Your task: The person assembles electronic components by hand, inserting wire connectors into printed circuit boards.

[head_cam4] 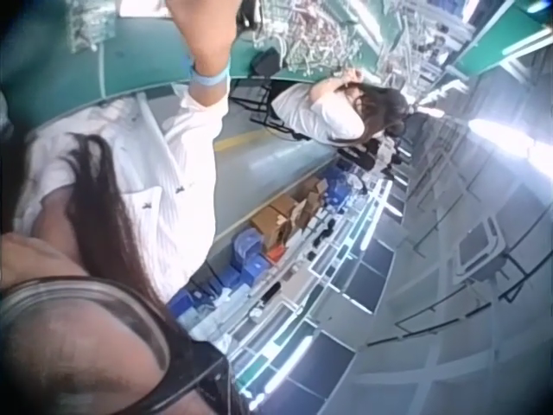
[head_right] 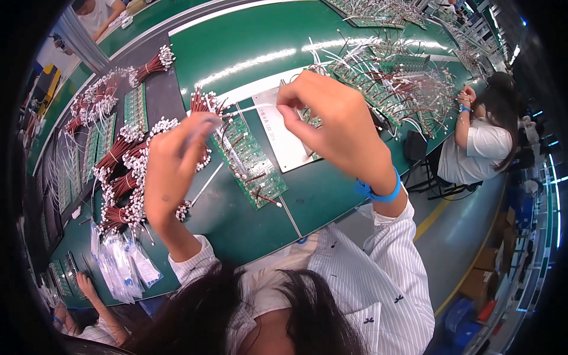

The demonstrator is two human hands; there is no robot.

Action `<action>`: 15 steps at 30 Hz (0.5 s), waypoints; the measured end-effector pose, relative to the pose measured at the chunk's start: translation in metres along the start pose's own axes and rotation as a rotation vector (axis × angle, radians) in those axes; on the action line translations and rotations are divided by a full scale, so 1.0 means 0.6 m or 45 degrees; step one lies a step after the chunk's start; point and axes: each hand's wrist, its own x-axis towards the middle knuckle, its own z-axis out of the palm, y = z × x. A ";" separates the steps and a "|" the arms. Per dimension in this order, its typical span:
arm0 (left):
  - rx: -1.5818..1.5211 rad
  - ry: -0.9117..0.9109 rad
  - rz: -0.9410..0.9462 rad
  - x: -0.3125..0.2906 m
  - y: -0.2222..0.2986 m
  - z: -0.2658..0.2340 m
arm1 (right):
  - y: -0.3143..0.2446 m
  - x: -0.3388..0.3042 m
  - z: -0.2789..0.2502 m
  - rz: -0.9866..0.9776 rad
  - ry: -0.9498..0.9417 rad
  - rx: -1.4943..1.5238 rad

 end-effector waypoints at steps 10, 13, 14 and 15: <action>0.020 0.332 -0.241 -0.005 -0.031 -0.060 | 0.018 -0.038 0.045 1.170 -0.286 1.949; 0.040 0.302 -0.194 -0.002 -0.023 -0.048 | 0.011 -0.039 0.056 1.195 -0.282 1.933; 0.043 0.300 -0.199 -0.001 -0.023 -0.045 | 0.008 -0.038 0.058 1.226 -0.278 1.908; 0.047 0.299 -0.166 0.001 -0.024 -0.043 | 0.009 -0.040 0.061 1.229 -0.281 1.913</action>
